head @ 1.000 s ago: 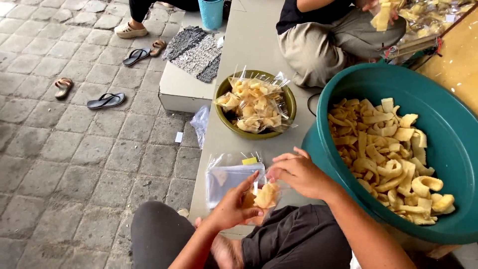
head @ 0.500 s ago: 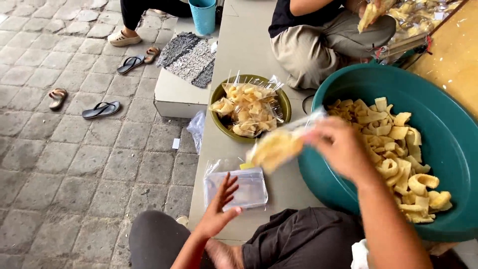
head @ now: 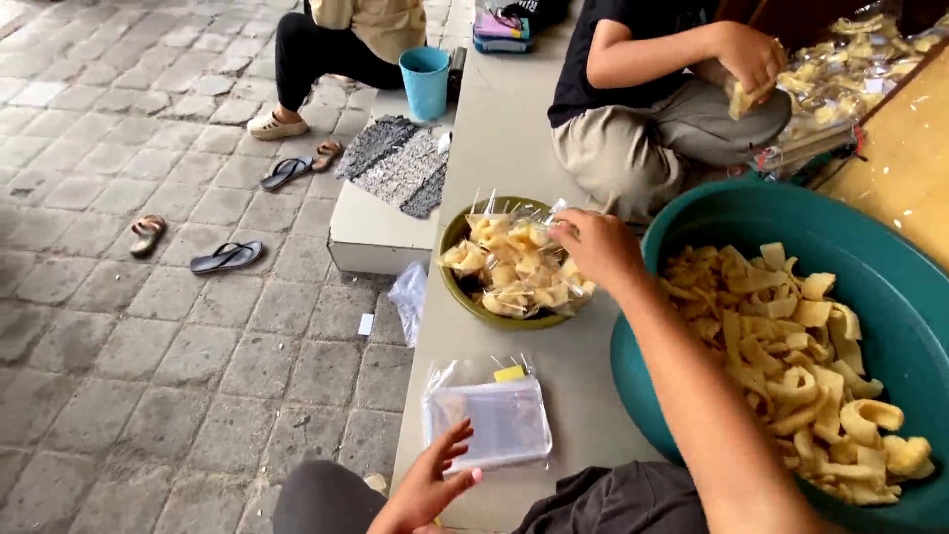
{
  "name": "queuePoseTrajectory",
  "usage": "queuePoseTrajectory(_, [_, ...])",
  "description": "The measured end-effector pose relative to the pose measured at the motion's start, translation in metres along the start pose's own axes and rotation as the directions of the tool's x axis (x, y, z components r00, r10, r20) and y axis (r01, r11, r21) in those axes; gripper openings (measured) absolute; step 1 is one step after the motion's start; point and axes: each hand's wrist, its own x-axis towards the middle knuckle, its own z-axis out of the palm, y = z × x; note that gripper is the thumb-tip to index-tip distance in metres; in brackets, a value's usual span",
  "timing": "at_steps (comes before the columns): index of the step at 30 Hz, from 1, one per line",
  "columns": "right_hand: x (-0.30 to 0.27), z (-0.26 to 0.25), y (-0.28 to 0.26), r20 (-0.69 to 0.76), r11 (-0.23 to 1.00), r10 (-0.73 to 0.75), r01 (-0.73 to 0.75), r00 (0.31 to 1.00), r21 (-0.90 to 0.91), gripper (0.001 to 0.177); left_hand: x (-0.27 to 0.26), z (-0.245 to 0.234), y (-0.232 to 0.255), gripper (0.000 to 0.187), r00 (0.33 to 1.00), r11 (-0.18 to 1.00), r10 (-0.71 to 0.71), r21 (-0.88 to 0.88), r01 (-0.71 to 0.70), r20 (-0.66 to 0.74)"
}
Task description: Manually picking up fried snack pieces from a large basin and placing them into small plastic bags for individual sale.
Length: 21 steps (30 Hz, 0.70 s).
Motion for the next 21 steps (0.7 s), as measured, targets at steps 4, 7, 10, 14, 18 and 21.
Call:
queuePoseTrajectory(4, [-0.028, 0.006, 0.016, -0.296, 0.992, -0.121, 0.124, 0.948, -0.008, 0.053, 0.018, 0.005, -0.003, 0.072, 0.992, 0.967, -0.107, 0.226, 0.118, -0.062])
queuePoseTrajectory(7, [-0.072, -0.042, 0.016, -0.250, 0.997, 0.040, -0.021, 0.967, 0.076, 0.050, 0.040, 0.021, -0.002, 0.070, 0.991, 0.937, -0.134, 0.325, 0.130, -0.013])
queuePoseTrajectory(10, [-0.110, -0.059, 0.058, -0.172, 0.990, 0.118, -0.130, 0.978, -0.063, 0.115, 0.072, 0.042, -0.038, 0.047, 0.996, 0.834, -0.034, 0.547, 0.073, -0.080])
queuePoseTrajectory(14, [-0.174, -0.092, 0.058, -0.067, 0.916, 0.393, -0.384, 0.917, 0.120, 0.093, 0.104, 0.065, -0.075, 0.036, 0.985, 0.726, 0.001, 0.678, 0.117, -0.171])
queuePoseTrajectory(18, [-0.229, -0.084, 0.082, -0.200, 0.935, 0.339, -0.305, 0.919, 0.181, 0.078, 0.113, 0.065, -0.100, 0.030, 0.971, 0.615, 0.042, 0.772, 0.161, -0.236])
queuePoseTrajectory(21, [-0.251, -0.070, 0.108, -0.276, 0.946, 0.303, -0.254, 0.912, 0.200, 0.074, 0.123, 0.056, -0.112, 0.024, 0.953, 0.751, 0.058, 0.642, 0.156, -0.299])
